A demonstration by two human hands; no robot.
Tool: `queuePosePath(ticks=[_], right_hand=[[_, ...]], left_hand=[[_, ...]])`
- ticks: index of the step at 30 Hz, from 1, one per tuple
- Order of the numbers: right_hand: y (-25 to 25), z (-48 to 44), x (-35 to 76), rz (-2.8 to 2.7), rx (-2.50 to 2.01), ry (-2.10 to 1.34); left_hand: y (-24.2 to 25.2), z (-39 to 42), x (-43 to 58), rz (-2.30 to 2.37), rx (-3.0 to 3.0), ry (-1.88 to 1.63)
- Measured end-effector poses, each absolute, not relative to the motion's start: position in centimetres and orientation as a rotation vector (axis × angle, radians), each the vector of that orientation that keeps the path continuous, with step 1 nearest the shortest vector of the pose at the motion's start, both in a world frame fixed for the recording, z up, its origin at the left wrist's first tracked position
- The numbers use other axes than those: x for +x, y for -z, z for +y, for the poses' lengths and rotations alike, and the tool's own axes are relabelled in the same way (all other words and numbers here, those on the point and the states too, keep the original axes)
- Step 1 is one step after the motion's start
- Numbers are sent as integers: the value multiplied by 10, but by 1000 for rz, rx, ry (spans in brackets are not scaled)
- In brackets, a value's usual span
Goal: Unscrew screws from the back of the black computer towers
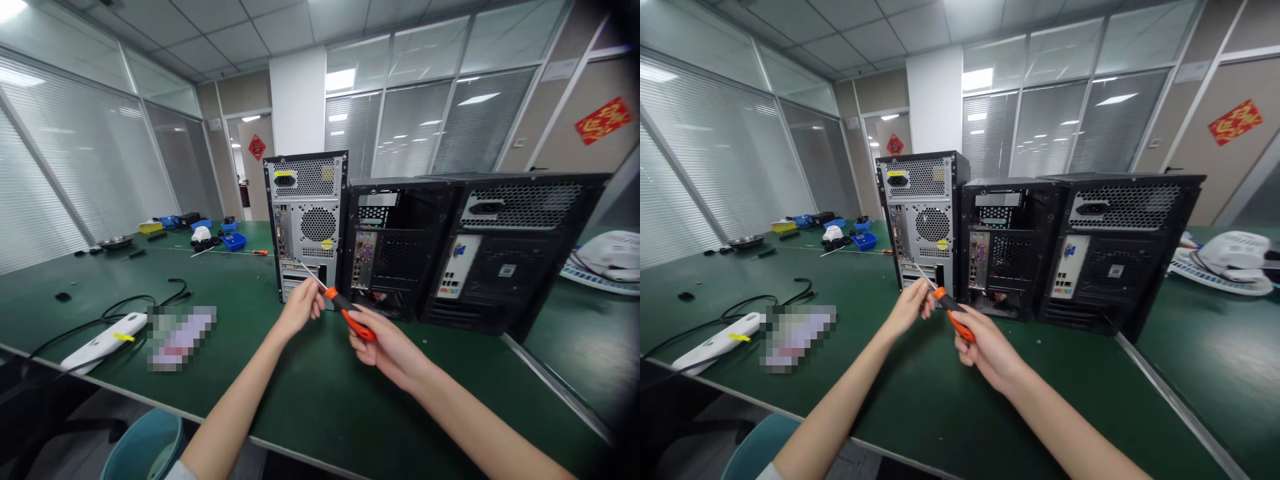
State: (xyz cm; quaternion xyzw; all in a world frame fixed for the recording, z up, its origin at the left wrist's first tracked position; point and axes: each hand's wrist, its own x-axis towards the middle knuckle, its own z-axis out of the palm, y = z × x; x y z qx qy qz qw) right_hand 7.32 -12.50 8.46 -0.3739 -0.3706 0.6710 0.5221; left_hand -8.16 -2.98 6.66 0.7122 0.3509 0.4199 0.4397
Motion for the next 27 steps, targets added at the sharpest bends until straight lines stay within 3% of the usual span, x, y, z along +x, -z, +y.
queuePosePath(ticks=[12,17,27], right_hand=[[-60,-133,162,-1091,-1127,-1389],[-48,-132,172,-1129,-1193,-1279],[-45,-133,184,-1186,-1271,-1110]], left_hand=[[-16,-54,-19,679,2879,-481],[-7,-60,2,455,3124,-367],[-2,-66,31,508,3312,-319]])
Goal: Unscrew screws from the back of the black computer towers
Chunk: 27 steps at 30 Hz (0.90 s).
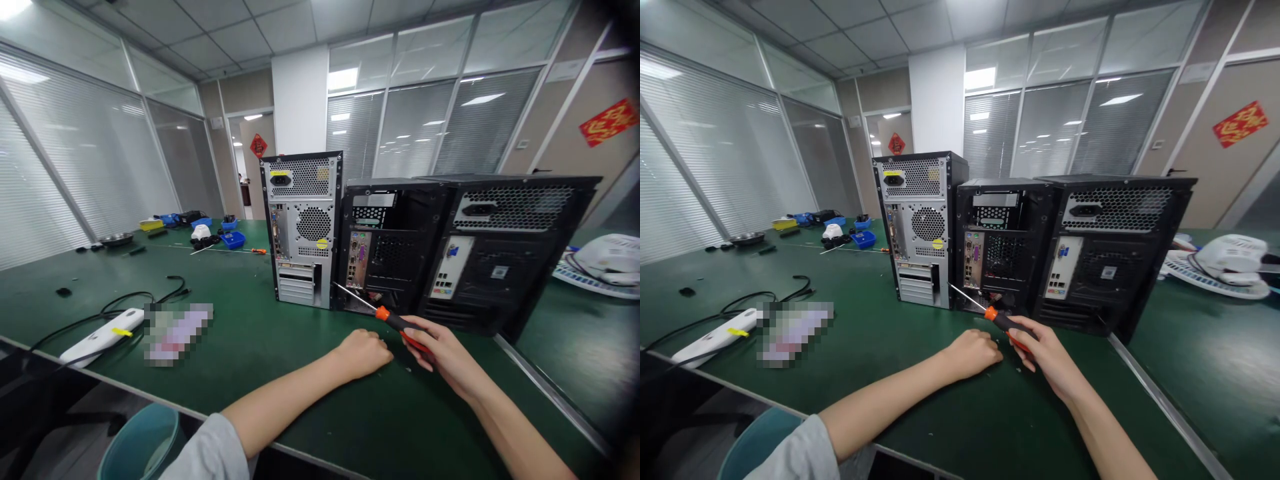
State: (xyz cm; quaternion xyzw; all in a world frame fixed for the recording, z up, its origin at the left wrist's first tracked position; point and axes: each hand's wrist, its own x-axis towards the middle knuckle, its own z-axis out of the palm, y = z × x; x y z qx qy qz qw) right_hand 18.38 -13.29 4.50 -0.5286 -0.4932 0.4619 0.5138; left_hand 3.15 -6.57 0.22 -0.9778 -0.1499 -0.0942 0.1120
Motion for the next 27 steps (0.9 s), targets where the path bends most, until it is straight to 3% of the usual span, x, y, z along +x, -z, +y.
queuePosePath(ticks=[7,13,18,21,24,27], right_hand=[[-44,-134,189,-1183,-1293,-1032],[-40,-135,189,-1220,-1281,-905],[-42,-139,186,-1264,-1275,-728],[-45,-142,183,-1349,-1302,-600],[-46,-145,180,-1435,-1316,-388],[-45,-146,177,-1519,-1273,-171]], left_hand=[[-15,-65,19,-613,-2995,224],[-37,-41,-15,-799,-3092,548],[-67,-30,-46,-1150,-3121,1440],[-74,-30,-56,-1369,-3066,2212],[-74,-32,-60,-1373,-2765,2992],[-74,-36,-60,-1334,-2434,3506]])
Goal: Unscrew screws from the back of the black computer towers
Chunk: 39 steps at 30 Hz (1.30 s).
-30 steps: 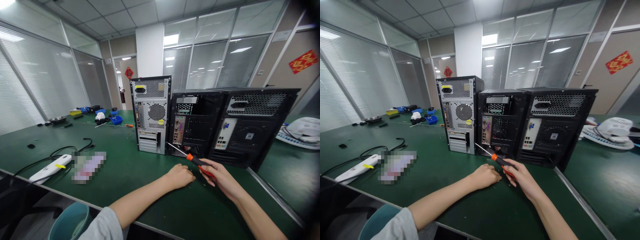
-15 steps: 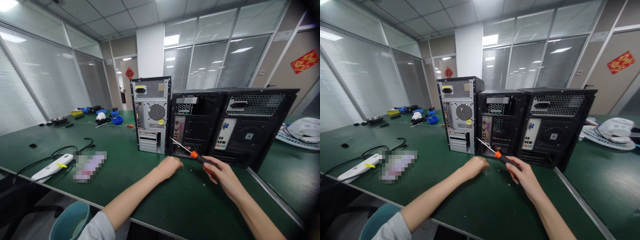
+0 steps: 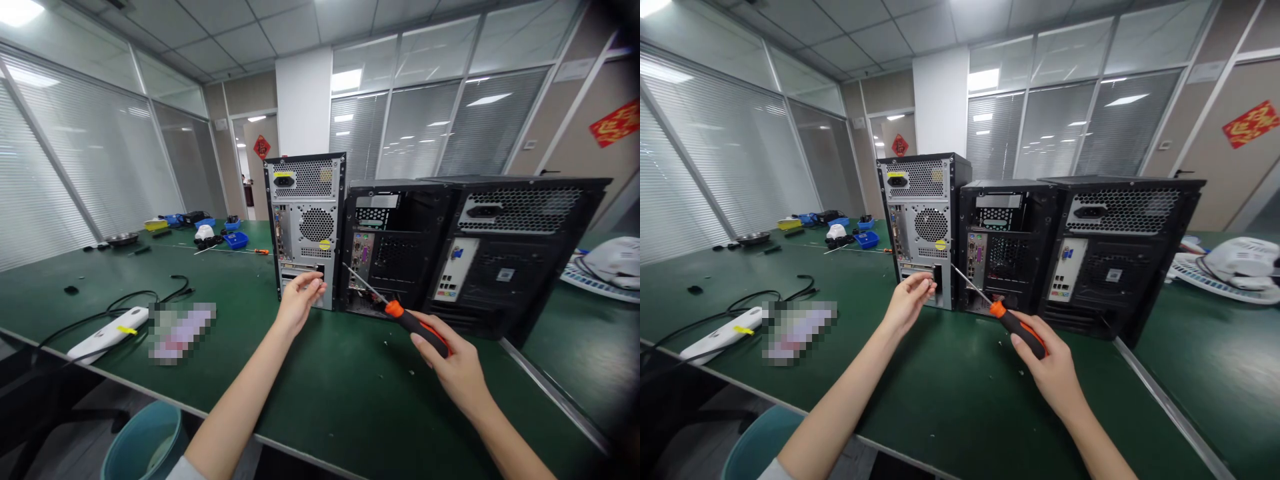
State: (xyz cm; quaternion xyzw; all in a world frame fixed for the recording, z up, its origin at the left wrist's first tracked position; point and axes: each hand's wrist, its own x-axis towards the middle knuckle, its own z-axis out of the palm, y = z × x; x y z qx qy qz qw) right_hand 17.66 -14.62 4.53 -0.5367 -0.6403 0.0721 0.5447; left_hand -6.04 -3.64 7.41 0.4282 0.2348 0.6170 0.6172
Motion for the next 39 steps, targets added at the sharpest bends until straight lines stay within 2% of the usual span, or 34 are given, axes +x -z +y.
queuePosePath(ticks=[7,14,39], right_hand=[[-46,-152,168,-1754,-1147,143],[-46,-154,160,-1861,-1040,287],[-40,-152,158,-1904,-1082,388]], left_hand=[[-80,-43,-55,490,566,-1461],[-67,-44,-57,467,557,-1325],[-62,-47,-55,514,706,-1346]])
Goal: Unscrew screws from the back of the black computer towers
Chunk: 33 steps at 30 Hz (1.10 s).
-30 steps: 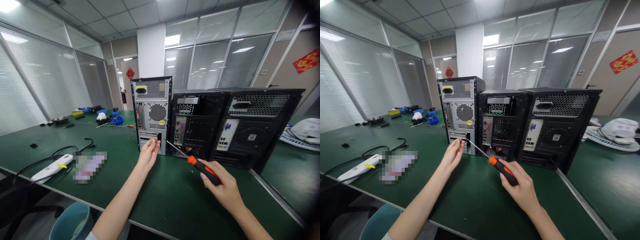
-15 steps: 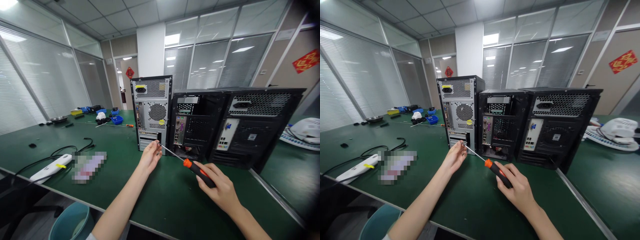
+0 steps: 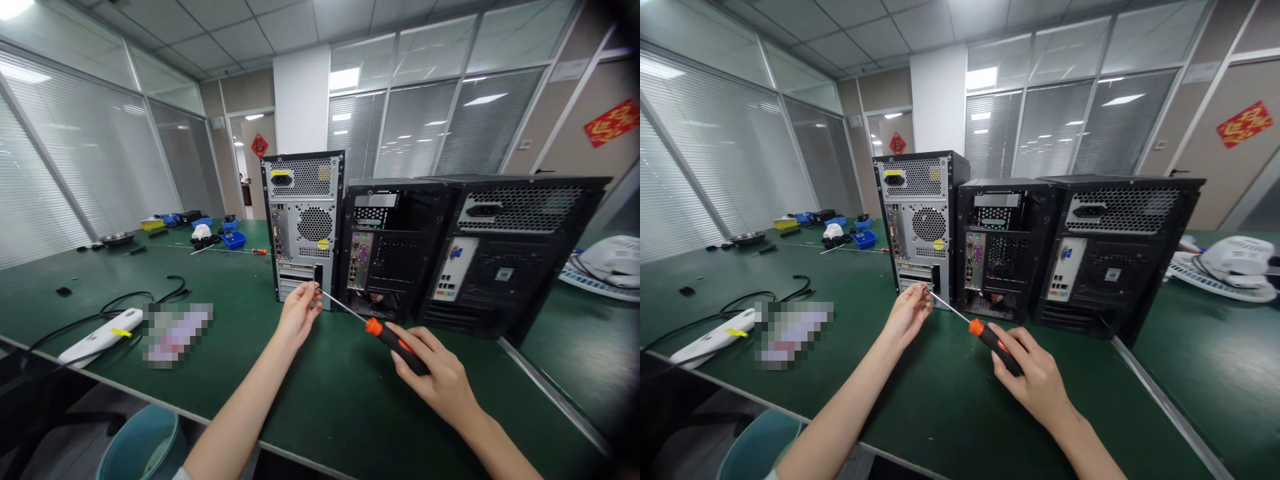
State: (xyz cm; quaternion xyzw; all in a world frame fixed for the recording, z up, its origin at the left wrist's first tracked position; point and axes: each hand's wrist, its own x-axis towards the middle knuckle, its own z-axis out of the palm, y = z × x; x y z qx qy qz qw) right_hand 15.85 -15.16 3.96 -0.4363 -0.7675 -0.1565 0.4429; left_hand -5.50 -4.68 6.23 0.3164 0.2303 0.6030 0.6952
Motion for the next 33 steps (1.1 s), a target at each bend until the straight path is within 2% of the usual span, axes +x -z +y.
queuePosePath(ticks=[18,22,29,33], right_hand=[[-34,-150,154,-1989,-1169,490],[-38,-151,148,-2009,-1219,386],[-54,-157,135,-2107,-1384,11],[-59,-158,128,-2165,-1433,-24]], left_hand=[[-65,-50,-55,598,880,-1436],[-65,-50,-56,598,872,-1440],[-68,-52,-55,586,858,-1444],[-74,-56,-58,577,854,-1442]])
